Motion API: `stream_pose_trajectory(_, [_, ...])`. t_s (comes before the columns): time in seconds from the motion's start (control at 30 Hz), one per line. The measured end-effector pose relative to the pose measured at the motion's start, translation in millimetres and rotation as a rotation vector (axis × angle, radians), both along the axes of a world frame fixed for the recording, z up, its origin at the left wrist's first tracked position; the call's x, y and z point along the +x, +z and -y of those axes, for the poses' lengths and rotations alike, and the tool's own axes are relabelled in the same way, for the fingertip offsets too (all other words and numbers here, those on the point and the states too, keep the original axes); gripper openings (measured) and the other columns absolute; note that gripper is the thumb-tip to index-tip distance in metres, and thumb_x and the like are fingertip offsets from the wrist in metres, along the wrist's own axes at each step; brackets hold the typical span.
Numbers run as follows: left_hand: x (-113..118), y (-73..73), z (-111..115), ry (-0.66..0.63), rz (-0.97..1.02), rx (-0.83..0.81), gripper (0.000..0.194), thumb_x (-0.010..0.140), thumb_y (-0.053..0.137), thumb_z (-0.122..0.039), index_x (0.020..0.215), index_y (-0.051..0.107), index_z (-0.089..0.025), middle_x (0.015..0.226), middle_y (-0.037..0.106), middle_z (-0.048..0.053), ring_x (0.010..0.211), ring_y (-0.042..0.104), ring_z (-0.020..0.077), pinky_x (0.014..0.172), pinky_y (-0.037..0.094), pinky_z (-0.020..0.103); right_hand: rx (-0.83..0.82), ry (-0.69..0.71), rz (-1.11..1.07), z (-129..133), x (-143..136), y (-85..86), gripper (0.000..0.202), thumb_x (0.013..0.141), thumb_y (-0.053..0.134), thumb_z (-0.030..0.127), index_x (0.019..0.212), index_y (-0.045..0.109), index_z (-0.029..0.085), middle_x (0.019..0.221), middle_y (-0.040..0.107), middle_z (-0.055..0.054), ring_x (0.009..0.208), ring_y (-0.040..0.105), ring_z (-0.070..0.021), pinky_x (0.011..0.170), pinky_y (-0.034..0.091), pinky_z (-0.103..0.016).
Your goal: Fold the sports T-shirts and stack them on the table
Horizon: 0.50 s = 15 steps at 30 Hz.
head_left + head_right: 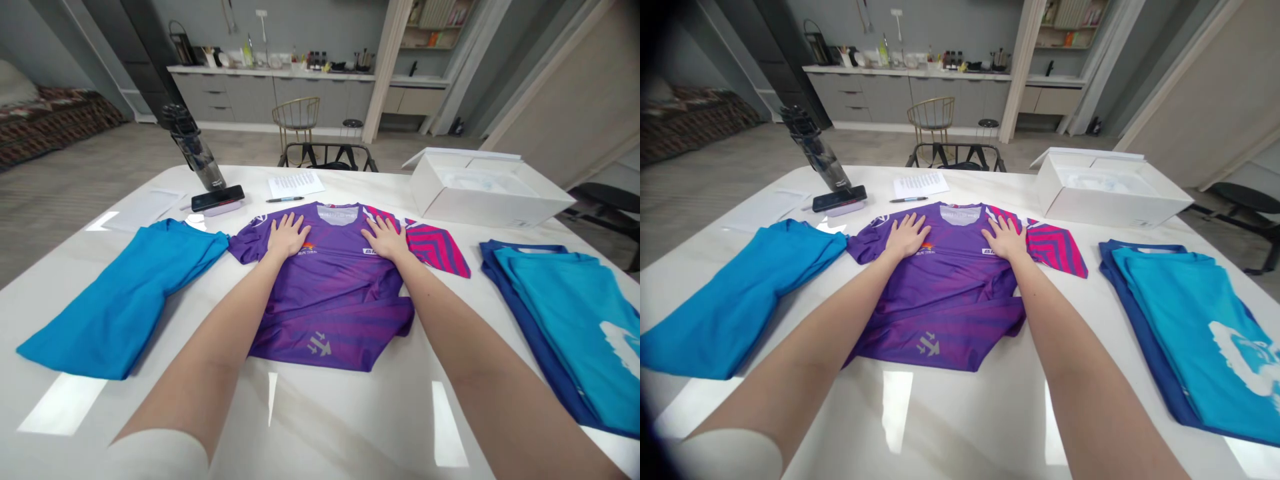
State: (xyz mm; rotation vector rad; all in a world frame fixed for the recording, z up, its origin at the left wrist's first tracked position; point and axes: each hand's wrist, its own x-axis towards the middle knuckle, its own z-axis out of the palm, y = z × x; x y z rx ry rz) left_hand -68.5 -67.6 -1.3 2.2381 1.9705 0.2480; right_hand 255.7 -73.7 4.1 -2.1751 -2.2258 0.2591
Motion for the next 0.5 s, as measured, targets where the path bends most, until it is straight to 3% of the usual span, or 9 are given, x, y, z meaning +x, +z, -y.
stream_pose_trajectory(0.17, [11.3,8.2,27.0,-0.089,0.025,0.280,0.052,0.107,0.026,-0.036,0.148,0.053,-0.019,0.155,0.053,0.010,0.145,0.045,0.0222,0.129,0.017,0.047,-0.024,-0.072,0.051,9.4,-8.2,10.3,0.071,0.102,0.013,0.068,0.165,0.022,0.037,0.174,0.008,-0.002,0.158,0.005,-0.0364,0.116,0.001,-0.079])
stream_pose_trajectory(0.23, [19.5,9.4,46.0,-0.121,0.035,0.307,0.048,0.107,0.028,-0.032,0.142,0.059,-0.020,0.149,0.058,0.010,0.139,0.051,0.0215,0.127,0.021,0.046,-0.011,-0.049,0.068,22.8,-16.4,15.9,0.068,0.104,0.015,0.064,0.164,0.027,0.035,0.174,0.010,-0.003,0.158,0.005,-0.0378,0.115,0.002,-0.080])
stream_pose_trajectory(0.33, [31.4,7.7,79.1,-0.162,0.041,0.259,0.045,0.107,0.032,-0.035,0.139,0.061,-0.021,0.148,0.059,0.010,0.138,0.052,0.0235,0.124,0.027,0.050,0.034,0.101,0.003,56.0,-31.9,20.5,0.064,0.105,0.024,0.061,0.160,0.037,0.033,0.172,0.019,-0.006,0.156,0.015,-0.0372,0.116,0.013,-0.078])
stream_pose_trajectory(0.5, [38.9,11.5,136.2,-0.302,0.005,0.201,0.045,0.106,0.038,-0.039,0.144,0.056,-0.023,0.157,0.050,0.010,0.144,0.045,0.0260,0.124,0.027,0.053,0.187,0.379,-0.095,129.7,-49.4,19.7,0.053,0.103,0.047,0.052,0.149,0.052,0.027,0.164,0.037,-0.011,0.150,0.032,-0.0339,0.118,0.026,-0.066])
